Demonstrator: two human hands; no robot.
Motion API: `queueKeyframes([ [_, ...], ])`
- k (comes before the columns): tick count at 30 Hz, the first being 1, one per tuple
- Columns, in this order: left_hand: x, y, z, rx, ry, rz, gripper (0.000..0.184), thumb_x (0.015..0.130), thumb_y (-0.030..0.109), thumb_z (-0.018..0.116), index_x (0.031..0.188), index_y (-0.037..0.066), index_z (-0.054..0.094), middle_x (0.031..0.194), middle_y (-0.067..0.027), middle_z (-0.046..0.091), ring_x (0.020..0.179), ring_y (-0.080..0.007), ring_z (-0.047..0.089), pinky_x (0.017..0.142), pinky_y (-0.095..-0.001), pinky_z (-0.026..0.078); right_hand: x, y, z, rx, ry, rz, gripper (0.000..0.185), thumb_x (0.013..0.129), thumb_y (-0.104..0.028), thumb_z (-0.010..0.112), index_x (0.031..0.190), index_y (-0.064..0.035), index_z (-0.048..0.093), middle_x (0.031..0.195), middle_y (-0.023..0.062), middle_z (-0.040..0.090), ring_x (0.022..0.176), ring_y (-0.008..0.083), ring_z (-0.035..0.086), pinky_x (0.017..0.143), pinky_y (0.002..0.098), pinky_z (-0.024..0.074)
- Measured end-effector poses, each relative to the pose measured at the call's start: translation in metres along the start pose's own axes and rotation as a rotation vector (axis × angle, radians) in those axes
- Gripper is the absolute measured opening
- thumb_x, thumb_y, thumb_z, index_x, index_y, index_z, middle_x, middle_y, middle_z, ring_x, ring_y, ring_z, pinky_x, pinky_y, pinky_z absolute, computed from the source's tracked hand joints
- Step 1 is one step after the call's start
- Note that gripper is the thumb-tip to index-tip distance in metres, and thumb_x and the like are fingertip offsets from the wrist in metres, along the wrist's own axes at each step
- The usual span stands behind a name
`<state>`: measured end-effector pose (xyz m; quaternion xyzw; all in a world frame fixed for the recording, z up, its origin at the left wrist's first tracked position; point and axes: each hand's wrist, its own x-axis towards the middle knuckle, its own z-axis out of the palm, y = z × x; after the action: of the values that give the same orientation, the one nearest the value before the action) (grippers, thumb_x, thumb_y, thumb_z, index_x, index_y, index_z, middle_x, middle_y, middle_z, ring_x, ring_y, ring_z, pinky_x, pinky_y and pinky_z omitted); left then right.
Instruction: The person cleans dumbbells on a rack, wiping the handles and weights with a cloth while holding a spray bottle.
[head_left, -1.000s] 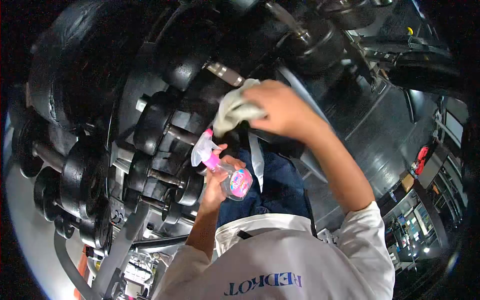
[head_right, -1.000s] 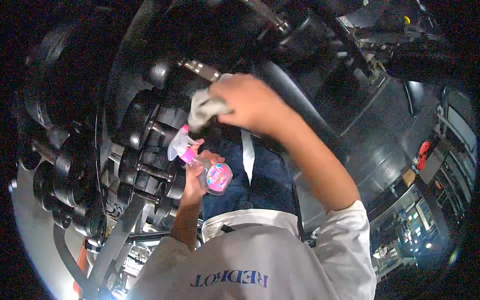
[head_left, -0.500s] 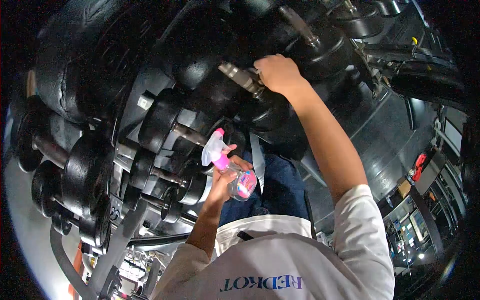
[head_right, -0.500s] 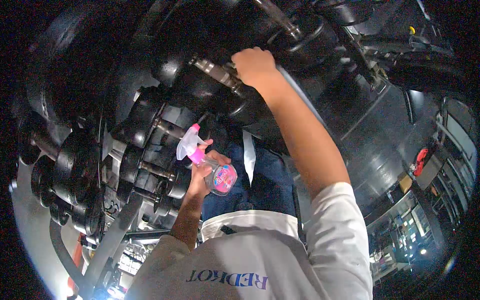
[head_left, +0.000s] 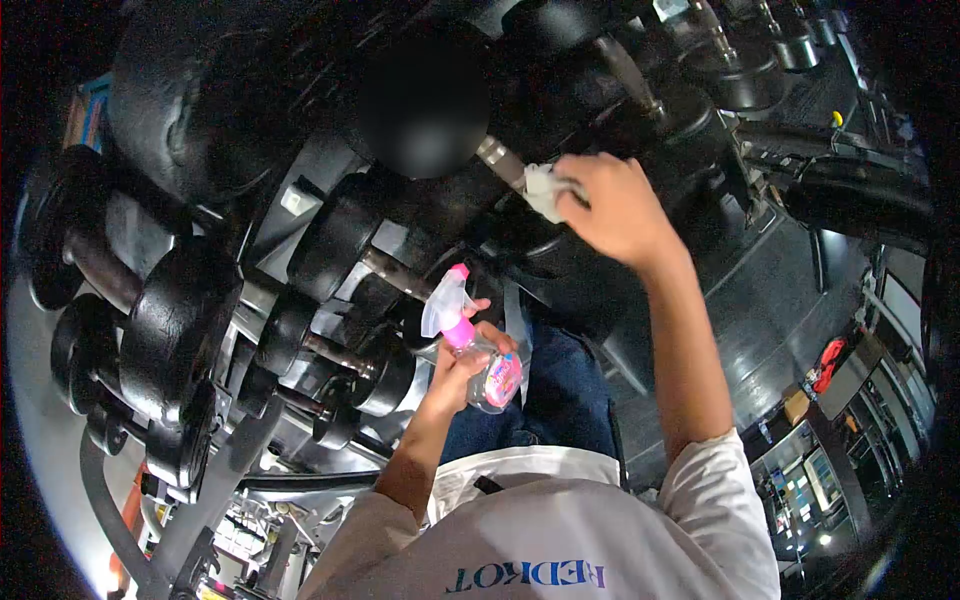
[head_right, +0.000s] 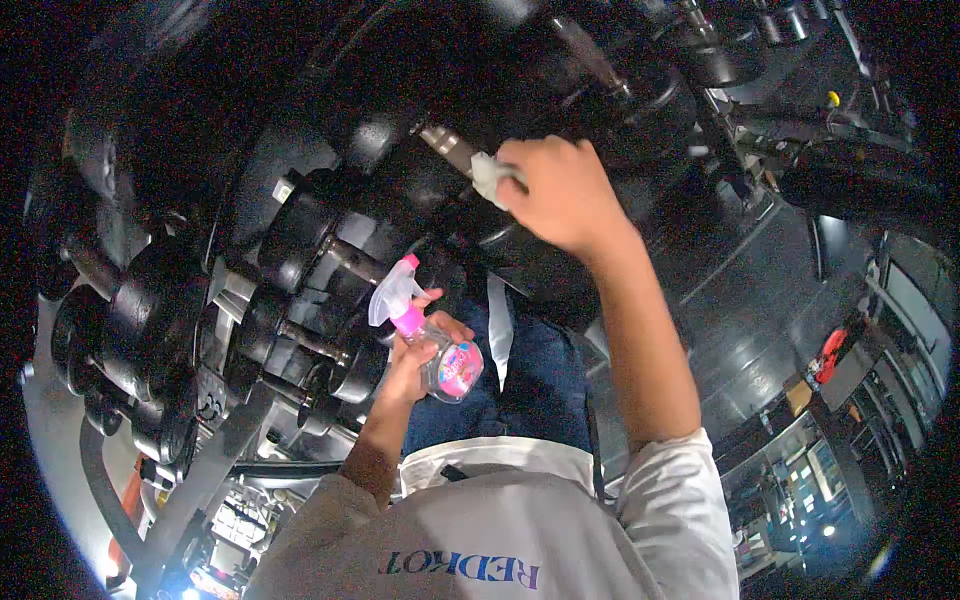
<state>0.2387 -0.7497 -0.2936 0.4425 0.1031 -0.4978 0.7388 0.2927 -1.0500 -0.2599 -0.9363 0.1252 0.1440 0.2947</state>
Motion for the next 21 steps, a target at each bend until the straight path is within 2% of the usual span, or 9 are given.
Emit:
queueKeyframes([
  [2, 0.004, 0.000, -0.002, 0.000, -0.006, 0.002, 0.077, 0.079, 0.031, 0.069, 0.140, 0.006, 0.030, 0.088, -0.0151, 0.061, 0.093, -0.0316, 0.061, 0.090, -0.0465, 0.047, -0.014, -0.011, 0.008, -0.094, 0.091, -0.023, 0.028, 0.075, -0.023, 0.065, 0.101, -0.0127, 0.064, 0.089, 0.0081, 0.063, 0.092, 0.0295, 0.058, 0.077, 0.0435, 0.0401],
  [3, 0.004, -0.001, -0.002, -0.009, -0.003, -0.007, 0.079, 0.078, 0.031, 0.070, 0.140, 0.005, 0.029, 0.088, -0.0150, 0.061, 0.094, -0.0316, 0.061, 0.090, -0.0466, 0.047, -0.016, -0.014, 0.013, -0.147, 0.102, -0.029, 0.028, 0.075, -0.026, 0.067, 0.101, -0.0165, 0.064, 0.095, 0.0035, 0.066, 0.095, 0.0269, 0.060, 0.079, 0.0481, 0.0422],
  [5, 0.002, -0.001, -0.002, -0.019, 0.003, -0.013, 0.080, 0.078, 0.030, 0.071, 0.141, 0.005, 0.029, 0.088, -0.0150, 0.061, 0.094, -0.0315, 0.061, 0.091, -0.0467, 0.047, -0.016, -0.014, 0.026, -0.164, 0.239, -0.073, 0.029, 0.074, -0.026, 0.069, 0.101, -0.0168, 0.064, 0.092, 0.0023, 0.065, 0.095, 0.0259, 0.060, 0.080, 0.0474, 0.0411],
  [9, 0.003, 0.000, 0.001, -0.023, 0.004, -0.005, 0.082, 0.077, 0.031, 0.072, 0.141, 0.004, 0.028, 0.088, -0.0142, 0.061, 0.093, -0.0309, 0.062, 0.090, -0.0465, 0.047, -0.003, -0.018, 0.043, -0.206, 0.323, -0.033, 0.027, 0.075, -0.026, 0.068, 0.100, -0.0169, 0.065, 0.088, 0.0030, 0.065, 0.090, 0.0254, 0.062, 0.081, 0.0468, 0.0402],
  [12, 0.003, 0.000, 0.001, -0.023, 0.006, -0.002, 0.082, 0.077, 0.030, 0.072, 0.141, 0.004, 0.028, 0.087, -0.0138, 0.061, 0.092, -0.0301, 0.062, 0.090, -0.0460, 0.047, 0.007, -0.019, 0.043, -0.210, 0.238, -0.047, 0.025, 0.075, -0.023, 0.067, 0.097, -0.0127, 0.065, 0.089, 0.0058, 0.067, 0.082, 0.0303, 0.061, 0.078, 0.0453, 0.0419],
  [15, 0.004, -0.001, 0.000, -0.040, 0.004, 0.006, 0.076, 0.078, 0.024, 0.069, 0.140, 0.003, 0.030, 0.088, -0.0120, 0.062, 0.093, -0.0273, 0.062, 0.090, -0.0432, 0.047, 0.015, -0.023, 0.032, 0.109, 0.177, -0.085, 0.025, 0.080, -0.020, 0.065, 0.102, -0.0089, 0.064, 0.090, 0.0104, 0.067, 0.078, 0.0280, 0.064, 0.077, 0.0422, 0.0446],
  [17, 0.004, -0.001, -0.001, -0.059, -0.001, 0.025, 0.071, 0.079, 0.018, 0.067, 0.139, 0.004, 0.033, 0.090, -0.0104, 0.063, 0.095, -0.0249, 0.063, 0.091, -0.0408, 0.046, 0.020, -0.030, 0.018, 0.648, 0.389, 0.033, 0.026, 0.085, -0.016, 0.061, 0.107, -0.0030, 0.062, 0.093, 0.0157, 0.066, 0.082, 0.0268, 0.066, 0.077, 0.0384, 0.0489],
  [19, 0.004, 0.000, 0.002, -0.066, -0.009, 0.040, 0.070, 0.079, 0.017, 0.067, 0.138, 0.002, 0.032, 0.091, -0.0114, 0.063, 0.094, -0.0245, 0.063, 0.092, -0.0411, 0.046, 0.036, -0.045, 0.012, 0.648, 0.747, -0.003, 0.026, 0.085, -0.013, 0.061, 0.106, 0.0009, 0.061, 0.098, 0.0173, 0.066, 0.088, 0.0294, 0.064, 0.080, 0.0389, 0.0495],
  [21, 0.000, 0.001, 0.002, -0.093, 0.000, 0.008, 0.069, 0.080, 0.017, 0.066, 0.138, 0.002, 0.032, 0.092, -0.0115, 0.062, 0.093, -0.0242, 0.062, 0.091, -0.0409, 0.047, 0.055, -0.063, 0.007, 0.264, 0.857, -0.232, 0.024, 0.080, -0.015, 0.064, 0.102, -0.0049, 0.064, 0.103, 0.0167, 0.066, 0.095, 0.0305, 0.062, 0.086, 0.0448, 0.0467],
])
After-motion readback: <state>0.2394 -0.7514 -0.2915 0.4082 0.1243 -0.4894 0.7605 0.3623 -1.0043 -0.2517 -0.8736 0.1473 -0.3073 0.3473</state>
